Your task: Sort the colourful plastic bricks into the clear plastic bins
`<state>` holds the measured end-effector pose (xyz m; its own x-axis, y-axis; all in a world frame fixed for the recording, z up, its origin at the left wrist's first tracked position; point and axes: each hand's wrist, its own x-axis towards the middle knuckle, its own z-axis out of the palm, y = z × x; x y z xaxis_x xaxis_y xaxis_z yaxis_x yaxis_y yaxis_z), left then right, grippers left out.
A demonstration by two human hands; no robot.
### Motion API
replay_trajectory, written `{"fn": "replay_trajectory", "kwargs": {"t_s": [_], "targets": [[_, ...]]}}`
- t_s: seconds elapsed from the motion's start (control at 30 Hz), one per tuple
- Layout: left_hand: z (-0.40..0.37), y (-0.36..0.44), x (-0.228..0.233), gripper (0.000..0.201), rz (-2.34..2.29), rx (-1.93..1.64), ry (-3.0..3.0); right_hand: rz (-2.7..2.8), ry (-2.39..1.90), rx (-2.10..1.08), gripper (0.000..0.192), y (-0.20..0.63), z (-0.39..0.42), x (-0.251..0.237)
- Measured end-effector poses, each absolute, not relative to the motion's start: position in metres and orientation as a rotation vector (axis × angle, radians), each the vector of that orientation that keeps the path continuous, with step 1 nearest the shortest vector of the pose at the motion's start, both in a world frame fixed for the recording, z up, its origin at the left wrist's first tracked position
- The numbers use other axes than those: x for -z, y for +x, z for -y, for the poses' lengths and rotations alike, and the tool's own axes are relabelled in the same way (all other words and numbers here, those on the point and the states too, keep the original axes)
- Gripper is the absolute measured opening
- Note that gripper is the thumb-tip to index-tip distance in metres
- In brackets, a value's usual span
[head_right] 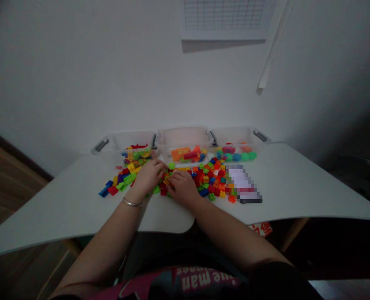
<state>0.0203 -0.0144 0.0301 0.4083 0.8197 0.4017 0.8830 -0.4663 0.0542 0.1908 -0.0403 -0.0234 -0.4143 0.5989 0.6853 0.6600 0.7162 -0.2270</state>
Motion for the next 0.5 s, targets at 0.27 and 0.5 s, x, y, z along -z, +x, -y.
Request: {"fn": "replay_trajectory", "kwargs": {"t_s": [0.27,0.5], "targets": [[0.014,0.004,-0.024,0.027,1.425,0.567,-2.434,1.965,-0.946,-0.069,0.020,0.196,0.031,0.028],[0.012,0.010,-0.008,0.029,1.237,0.695,-2.640,1.840,-0.859,-0.236,0.014,0.199,0.029,0.020]]}}
